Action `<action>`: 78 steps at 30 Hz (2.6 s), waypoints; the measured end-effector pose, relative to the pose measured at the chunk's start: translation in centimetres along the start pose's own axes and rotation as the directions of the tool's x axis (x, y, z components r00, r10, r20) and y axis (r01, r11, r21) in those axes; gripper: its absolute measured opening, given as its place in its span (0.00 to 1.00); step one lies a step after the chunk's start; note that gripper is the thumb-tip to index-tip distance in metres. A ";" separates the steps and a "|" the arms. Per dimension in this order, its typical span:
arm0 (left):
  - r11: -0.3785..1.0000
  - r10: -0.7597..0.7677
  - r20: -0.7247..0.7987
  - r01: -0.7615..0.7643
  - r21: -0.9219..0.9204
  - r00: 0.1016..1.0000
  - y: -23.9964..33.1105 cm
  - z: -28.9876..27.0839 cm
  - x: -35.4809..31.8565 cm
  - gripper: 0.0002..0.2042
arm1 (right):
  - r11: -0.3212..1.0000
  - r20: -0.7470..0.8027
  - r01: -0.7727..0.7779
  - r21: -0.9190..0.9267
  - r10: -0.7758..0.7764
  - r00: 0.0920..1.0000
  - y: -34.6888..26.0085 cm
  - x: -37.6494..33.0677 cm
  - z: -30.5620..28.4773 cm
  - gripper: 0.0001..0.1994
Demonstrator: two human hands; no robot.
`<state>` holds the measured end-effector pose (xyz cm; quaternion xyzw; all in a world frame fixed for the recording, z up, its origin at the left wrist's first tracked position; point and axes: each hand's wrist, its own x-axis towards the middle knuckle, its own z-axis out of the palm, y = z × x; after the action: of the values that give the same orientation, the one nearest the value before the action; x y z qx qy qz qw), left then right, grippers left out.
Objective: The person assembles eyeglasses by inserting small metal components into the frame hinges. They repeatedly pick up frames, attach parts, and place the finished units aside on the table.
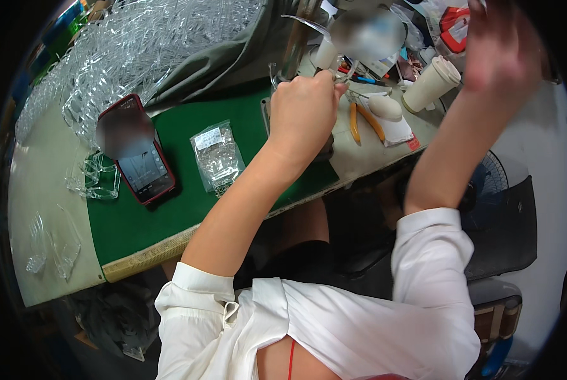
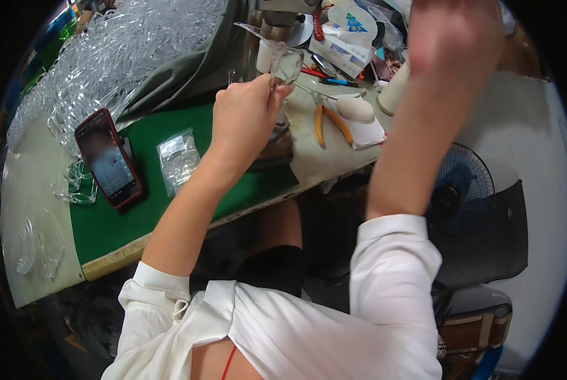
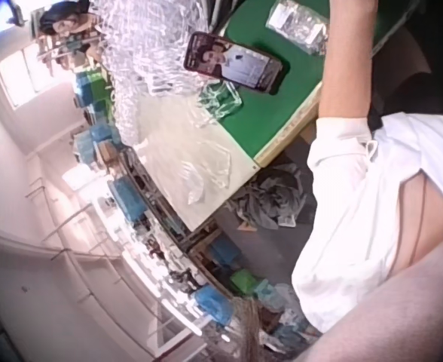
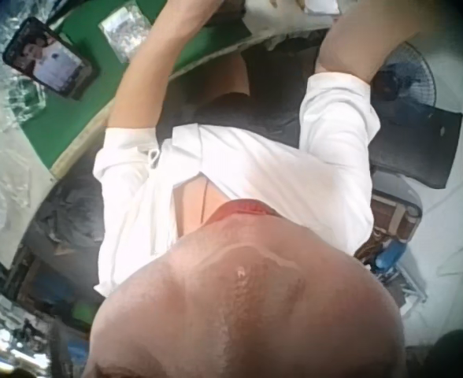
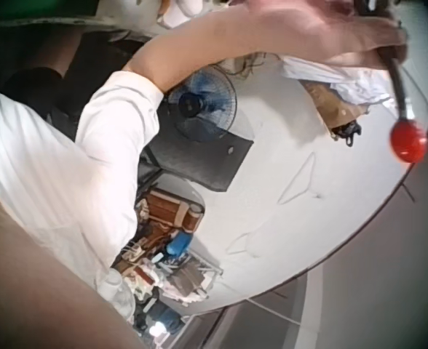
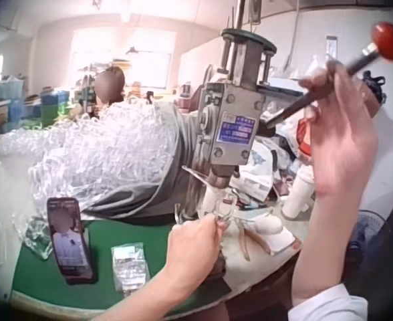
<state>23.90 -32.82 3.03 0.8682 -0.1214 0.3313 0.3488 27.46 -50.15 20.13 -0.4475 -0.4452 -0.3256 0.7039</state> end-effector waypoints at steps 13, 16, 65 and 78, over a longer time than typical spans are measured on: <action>0.994 0.043 -0.018 -0.044 -0.104 0.999 -0.9 -1.0 -0.6 0.08 | 0.960 -0.167 0.110 -0.257 -0.156 0.973 1.2 -4.6 2.6 0.14; 0.844 -0.140 0.146 0.195 -0.500 0.979 -2.4 -6.6 -4.9 0.10 | 0.960 -0.196 -0.104 -0.261 0.053 0.979 5.0 -15.1 3.9 0.18; 0.935 -0.342 0.288 0.296 0.194 0.895 -23.1 -38.4 -8.0 0.17 | 0.669 0.430 -0.319 -0.671 0.701 0.569 3.4 -27.0 8.5 0.06; 0.069 -0.361 0.264 0.307 -0.949 0.894 -12.2 -34.3 -14.4 0.25 | 0.684 0.509 -0.197 -0.702 0.676 0.533 3.4 -27.2 8.3 0.07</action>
<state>1.64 -0.70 5.48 0.4309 -0.0958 0.1024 0.8914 16.93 -39.52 -4.32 -0.8267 -0.4363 -0.0330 0.3537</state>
